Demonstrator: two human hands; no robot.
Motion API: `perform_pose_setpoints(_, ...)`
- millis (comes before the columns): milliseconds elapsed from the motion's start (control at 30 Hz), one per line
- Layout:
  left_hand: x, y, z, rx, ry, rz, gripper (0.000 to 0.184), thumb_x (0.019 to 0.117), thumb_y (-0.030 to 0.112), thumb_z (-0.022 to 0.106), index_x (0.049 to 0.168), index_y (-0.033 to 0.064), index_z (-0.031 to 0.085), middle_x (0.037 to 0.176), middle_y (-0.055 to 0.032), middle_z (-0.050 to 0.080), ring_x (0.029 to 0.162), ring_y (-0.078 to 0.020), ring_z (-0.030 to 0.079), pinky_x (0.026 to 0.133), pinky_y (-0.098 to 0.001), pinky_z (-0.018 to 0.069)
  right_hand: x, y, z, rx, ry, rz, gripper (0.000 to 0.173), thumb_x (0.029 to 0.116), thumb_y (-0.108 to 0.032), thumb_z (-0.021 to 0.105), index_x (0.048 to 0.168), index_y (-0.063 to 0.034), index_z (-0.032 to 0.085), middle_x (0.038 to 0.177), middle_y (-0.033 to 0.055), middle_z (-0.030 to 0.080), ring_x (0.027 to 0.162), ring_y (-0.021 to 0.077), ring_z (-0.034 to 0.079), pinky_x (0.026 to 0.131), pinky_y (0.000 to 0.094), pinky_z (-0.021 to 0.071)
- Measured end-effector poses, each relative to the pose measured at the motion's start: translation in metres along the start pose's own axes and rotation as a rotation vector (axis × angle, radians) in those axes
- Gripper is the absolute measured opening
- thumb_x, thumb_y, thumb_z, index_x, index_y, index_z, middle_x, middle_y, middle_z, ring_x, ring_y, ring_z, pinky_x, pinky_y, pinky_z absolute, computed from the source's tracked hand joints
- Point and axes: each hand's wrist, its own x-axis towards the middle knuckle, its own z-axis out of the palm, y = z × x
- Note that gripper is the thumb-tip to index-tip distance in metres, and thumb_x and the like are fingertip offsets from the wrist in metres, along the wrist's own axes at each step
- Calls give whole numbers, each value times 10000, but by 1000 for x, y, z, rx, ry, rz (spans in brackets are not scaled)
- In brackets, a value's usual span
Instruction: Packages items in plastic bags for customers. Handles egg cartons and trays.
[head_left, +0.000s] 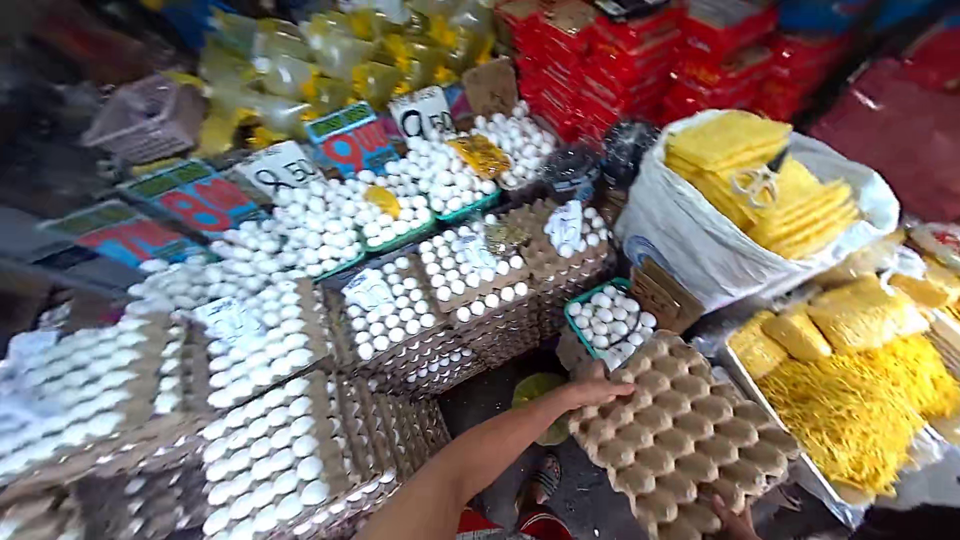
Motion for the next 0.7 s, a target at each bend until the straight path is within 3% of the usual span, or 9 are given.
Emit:
perform_pose_setpoints(67,-53,-14,-54,-71,116,-4,788,832,402,825,1404,0,461,1244,-222,638,1121,-307,654,988,-501,541,-12,12,43,14,-92,46,540,927,-116,560,1437,-146,387,1095,38,707,949,152,719,799,406,636)
perform_pose_setpoints(167,-138,-52,-132,-221,302,12,950,835,349,817,1559,80,264,1380,-238,574,1208,-323,631,1011,-520,540,-24,36,126,-34,-189,136,573,904,-72,560,1456,-127,414,1133,99,692,965,196,712,797,436,628)
perform_pose_setpoints(267,-257,-90,-205,-342,436,27,780,922,378,727,1549,77,374,1420,-191,567,1268,-272,593,1059,-486,503,-49,59,217,-164,-469,190,518,885,-66,610,1379,-103,460,1069,72,699,936,166,716,796,406,635)
perform_pose_setpoints(333,-347,-118,-245,-396,529,35,763,910,329,727,1540,70,384,1396,-187,579,1234,-258,608,1040,-468,515,-82,76,279,-309,-669,218,437,904,-96,611,1326,-88,500,1012,49,709,885,147,717,769,383,636)
perform_pose_setpoints(467,-504,-194,-295,-574,749,-20,676,802,130,749,1423,42,496,1184,-153,665,1013,-224,660,888,-424,559,-163,124,396,-540,-1002,260,671,855,-103,691,1471,-80,426,1171,121,690,993,223,711,816,445,633)
perform_pose_setpoints(567,-595,-247,-310,-918,947,-46,347,869,-14,656,1205,5,573,932,-106,692,794,-180,673,720,-358,577,-232,170,479,-671,-1166,299,714,848,-47,741,1485,-49,418,1197,169,687,1018,279,714,844,483,632)
perform_pose_setpoints(633,-646,-272,-319,-1132,1068,21,207,944,78,590,1143,25,611,933,-115,706,811,-211,693,720,-401,595,-282,199,529,-738,-1224,337,712,848,-35,758,1481,-60,431,1174,177,698,1002,286,724,844,480,635)
perform_pose_setpoints(700,-684,-291,-327,-1214,1232,145,355,1000,347,599,1239,87,633,1021,-116,725,890,-234,711,771,-453,605,-331,220,565,-779,-1274,323,779,813,-14,788,1501,-107,435,1178,181,703,996,302,727,838,489,635)
